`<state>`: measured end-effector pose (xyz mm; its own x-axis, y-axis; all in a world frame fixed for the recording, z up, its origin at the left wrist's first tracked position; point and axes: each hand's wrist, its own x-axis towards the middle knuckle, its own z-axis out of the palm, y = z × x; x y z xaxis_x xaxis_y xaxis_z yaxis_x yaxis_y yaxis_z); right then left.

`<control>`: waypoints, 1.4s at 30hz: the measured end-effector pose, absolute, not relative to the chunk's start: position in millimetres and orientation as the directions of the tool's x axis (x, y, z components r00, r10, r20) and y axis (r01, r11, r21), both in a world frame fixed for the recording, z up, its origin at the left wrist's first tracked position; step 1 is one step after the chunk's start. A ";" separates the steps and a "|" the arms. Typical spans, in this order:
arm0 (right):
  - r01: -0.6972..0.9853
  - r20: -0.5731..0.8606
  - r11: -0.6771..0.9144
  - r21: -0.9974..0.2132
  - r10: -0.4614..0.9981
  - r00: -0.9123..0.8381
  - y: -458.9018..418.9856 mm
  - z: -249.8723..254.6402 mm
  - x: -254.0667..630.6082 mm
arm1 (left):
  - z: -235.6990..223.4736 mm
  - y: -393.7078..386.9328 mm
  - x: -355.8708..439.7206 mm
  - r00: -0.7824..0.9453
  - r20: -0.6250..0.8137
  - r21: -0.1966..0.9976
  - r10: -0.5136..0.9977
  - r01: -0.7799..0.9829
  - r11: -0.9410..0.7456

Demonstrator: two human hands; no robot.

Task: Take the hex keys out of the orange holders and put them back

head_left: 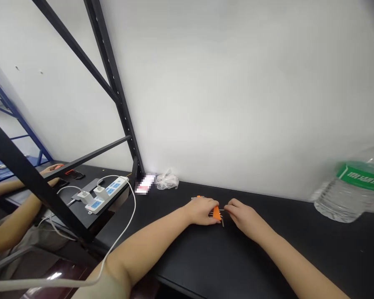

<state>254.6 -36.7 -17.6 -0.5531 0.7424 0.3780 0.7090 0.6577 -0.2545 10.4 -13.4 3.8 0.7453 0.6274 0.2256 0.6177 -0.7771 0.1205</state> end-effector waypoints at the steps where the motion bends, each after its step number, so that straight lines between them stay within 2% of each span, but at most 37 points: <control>1: 0.705 0.398 0.654 -0.275 0.745 -0.535 -33.9 -19.0 257.6 | 10.7 -7.7 14.3 0.762 0.213 0.111 0.611 0.603 -0.790; 7: 0.698 0.525 0.635 -0.332 0.739 -0.423 -25.7 -12.6 284.3 | 53.1 14.9 44.1 0.827 0.161 0.034 0.539 0.541 -0.840; 13: 0.607 0.500 0.675 -0.419 0.730 -0.466 -42.9 6.5 266.0 | 50.6 -6.2 31.5 0.829 0.251 0.010 0.500 0.514 -0.858; 15: 0.526 0.495 0.679 -0.511 0.733 -0.466 -50.8 10.6 250.2 | 42.7 -19.0 18.8 0.811 0.288 0.026 0.509 0.525 -0.851; 18: 0.411 0.454 0.634 -0.655 0.765 -0.457 -59.6 14.7 234.7 | 30.0 -35.4 3.1 0.739 0.343 0.120 0.580 0.578 -0.807; 20: 0.391 0.421 0.603 -0.696 0.783 -0.458 -60.1 16.0 236.3 | 22.3 -41.6 -2.4 0.709 0.357 0.165 0.608 0.592 -0.789; 22: 0.448 0.395 0.593 -0.669 0.794 -0.462 -55.0 15.8 249.1 | 16.5 -43.7 -4.4 0.677 0.370 0.202 0.636 0.610 -0.766; 24: 0.580 0.367 0.574 -0.579 0.818 -0.443 -45.4 13.3 270.0 | 13.2 -43.2 -5.2 0.654 0.377 0.234 0.656 0.618 -0.751; 26: 0.724 0.317 0.487 -0.490 0.872 -0.372 -34.5 8.4 292.5 | 12.0 -41.5 -6.7 0.644 0.379 0.266 0.665 0.612 -0.745; 28: 0.797 0.217 0.420 -0.434 0.908 -0.360 -25.4 1.7 309.4 | 11.6 -39.3 -9.5 0.635 0.378 0.296 0.674 0.607 -0.737; 32: 0.830 0.097 0.388 -0.400 0.919 -0.382 -18.2 -9.9 315.4 | 9.8 -34.9 -15.1 0.617 0.360 0.333 0.700 0.616 -0.714; 38: 0.880 0.088 0.369 -0.299 0.929 -0.360 -21.2 -11.2 301.4 | 11.0 -34.8 -14.1 0.614 0.343 0.345 0.711 0.622 -0.703; 42: 0.881 0.108 0.361 -0.307 0.932 -0.345 -23.7 -6.7 302.8 | 12.6 -38.4 -9.3 0.630 0.322 0.343 0.707 0.618 -0.707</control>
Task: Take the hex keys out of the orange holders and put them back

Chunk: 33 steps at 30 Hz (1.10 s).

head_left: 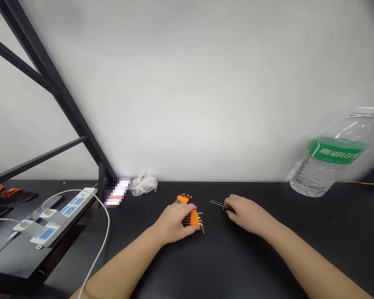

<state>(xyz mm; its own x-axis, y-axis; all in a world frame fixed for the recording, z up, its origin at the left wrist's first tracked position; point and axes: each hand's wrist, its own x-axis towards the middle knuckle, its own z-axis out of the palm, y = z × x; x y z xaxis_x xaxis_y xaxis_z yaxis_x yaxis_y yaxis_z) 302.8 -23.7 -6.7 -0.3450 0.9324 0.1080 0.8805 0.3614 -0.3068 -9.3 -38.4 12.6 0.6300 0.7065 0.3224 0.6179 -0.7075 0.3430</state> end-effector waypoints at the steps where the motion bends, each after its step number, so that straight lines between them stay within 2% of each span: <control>1: 0.876 0.128 0.364 -0.318 0.932 -0.340 -23.7 -6.1 303.7 | 12.5 -39.0 -7.9 0.634 0.318 0.342 0.705 0.617 -0.709; 4: 0.866 0.174 0.375 -0.330 0.926 -0.335 -22.6 -6.8 305.4 | 11.7 -39.3 -4.7 0.648 0.304 0.340 0.698 0.611 -0.715; 11: 0.867 0.156 0.402 -0.293 0.915 -0.371 -20.7 -10.3 301.1 | 11.4 -37.1 -5.3 0.648 0.282 0.345 0.707 0.619 -0.705; 20: 0.930 0.209 0.353 -0.105 0.922 -0.326 -20.8 -13.6 283.4 | 10.3 -37.5 -2.7 0.666 0.268 0.313 0.696 0.623 -0.717; 22: 0.939 0.194 0.325 -0.108 0.934 -0.301 -23.4 -10.0 283.1 | 9.9 -37.3 -3.0 0.664 0.270 0.311 0.698 0.626 -0.715; 24: 0.936 0.185 0.311 -0.166 0.942 -0.280 -26.8 -4.5 286.1 | 10.1 -37.1 -3.7 0.659 0.269 0.309 0.702 0.632 -0.711; 27: 0.854 0.224 0.447 -0.267 0.890 -0.396 -32.0 3.3 291.9 | 10.5 -36.7 -4.9 0.649 0.269 0.313 0.712 0.640 -0.702; 30: 0.741 0.262 0.630 -0.235 0.775 -0.576 -36.0 6.7 290.6 | 10.7 -35.8 -5.5 0.647 0.263 0.341 0.715 0.631 -0.697; 33: 0.708 0.237 0.682 -0.186 0.730 -0.641 -38.4 8.8 281.4 | 10.5 -34.8 -5.8 0.648 0.262 0.377 0.715 0.613 -0.694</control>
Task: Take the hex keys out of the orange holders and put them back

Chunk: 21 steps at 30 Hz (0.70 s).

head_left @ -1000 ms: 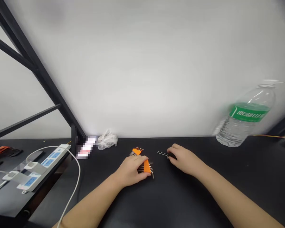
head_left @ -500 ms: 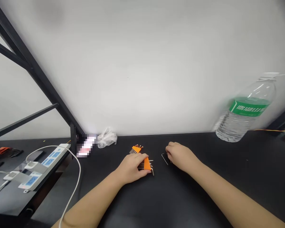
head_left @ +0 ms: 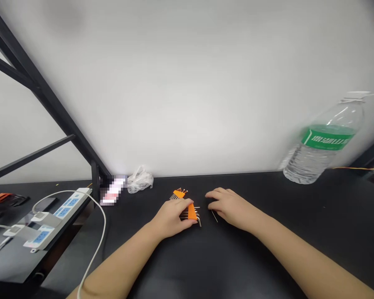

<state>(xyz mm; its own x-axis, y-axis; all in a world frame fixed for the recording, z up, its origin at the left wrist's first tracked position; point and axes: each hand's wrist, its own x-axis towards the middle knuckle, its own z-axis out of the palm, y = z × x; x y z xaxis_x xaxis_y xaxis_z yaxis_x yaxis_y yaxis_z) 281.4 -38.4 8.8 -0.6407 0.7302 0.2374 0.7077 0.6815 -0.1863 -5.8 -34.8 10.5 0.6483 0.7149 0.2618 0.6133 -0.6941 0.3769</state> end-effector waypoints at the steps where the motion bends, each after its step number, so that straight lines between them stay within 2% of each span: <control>1: 0.711 0.226 0.681 -0.174 0.731 -0.644 -39.0 9.8 278.0 | 10.5 -34.4 -5.9 0.648 0.262 0.385 0.715 0.609 -0.693; 7: 0.786 0.148 0.612 -0.089 0.788 -0.597 -44.0 13.6 266.5 | 10.7 -33.7 -4.5 0.657 0.252 0.391 0.710 0.602 -0.696; 11: 0.822 0.083 0.562 -0.097 0.827 -0.556 -45.3 11.7 266.5 | 8.9 -32.4 -3.0 0.670 0.256 0.399 0.696 0.583 -0.708; 15: 0.813 0.023 0.541 -0.213 0.835 -0.550 -42.1 10.4 272.6 | 4.7 -29.3 -4.3 0.674 0.271 0.418 0.687 0.561 -0.715; 21: 0.754 0.047 0.483 -0.445 0.854 -0.519 -36.0 9.9 287.3 | 0.2 -26.6 -5.9 0.660 0.274 0.462 0.700 0.548 -0.697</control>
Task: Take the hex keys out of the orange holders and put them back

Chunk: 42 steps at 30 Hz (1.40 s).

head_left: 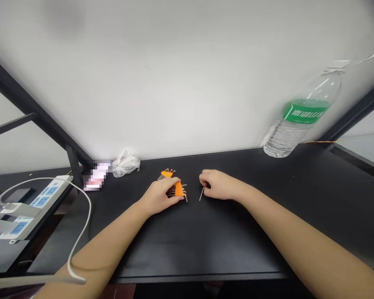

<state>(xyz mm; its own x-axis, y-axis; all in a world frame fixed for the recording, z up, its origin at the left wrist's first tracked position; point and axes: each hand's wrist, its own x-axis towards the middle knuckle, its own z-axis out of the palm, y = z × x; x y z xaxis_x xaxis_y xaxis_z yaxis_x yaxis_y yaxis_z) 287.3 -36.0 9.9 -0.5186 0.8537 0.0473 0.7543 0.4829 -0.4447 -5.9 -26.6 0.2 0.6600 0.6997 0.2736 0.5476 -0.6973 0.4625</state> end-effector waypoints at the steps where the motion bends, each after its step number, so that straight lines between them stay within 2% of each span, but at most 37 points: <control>1: 0.734 0.064 0.480 -0.480 0.854 -0.516 -35.0 9.8 288.7 | 0.0 -26.6 -5.6 0.659 0.269 0.469 0.702 0.547 -0.693; 4: 0.668 0.117 0.438 -0.602 0.876 -0.469 -32.8 8.3 288.7 | -0.4 -27.1 -3.9 0.659 0.260 0.486 0.706 0.542 -0.686; 8: 0.505 0.149 0.278 -0.817 0.948 -0.281 -32.9 3.1 278.1 | -1.1 -28.1 -1.2 0.638 0.277 0.501 0.718 0.542 -0.675; 11: 0.408 0.192 0.255 -0.876 0.963 -0.189 -34.9 0.7 269.5 | -1.2 -28.0 -0.1 0.626 0.299 0.511 0.721 0.533 -0.674; 17: 0.407 0.280 0.313 -0.858 0.950 -0.140 -39.2 5.6 266.8 | -0.5 -26.2 2.2 0.626 0.309 0.523 0.716 0.517 -0.677; 24: 0.482 0.382 0.453 -0.750 0.892 -0.244 -42.1 6.2 261.3 | -0.9 -24.9 7.0 0.635 0.322 0.524 0.702 0.498 -0.691; 29: 0.492 0.442 0.497 -0.715 0.866 -0.233 -43.0 8.5 262.6 | -1.5 -23.5 7.8 0.636 0.321 0.526 0.702 0.496 -0.691; 38: 0.476 0.475 0.539 -0.695 0.841 -0.259 -46.7 13.3 264.4 | 1.2 -25.0 8.5 0.644 0.332 0.480 0.689 0.513 -0.711; 42: 0.491 0.445 0.530 -0.691 0.848 -0.288 -46.8 16.0 265.8 | -0.9 -22.5 7.7 0.635 0.334 0.481 0.697 0.521 -0.705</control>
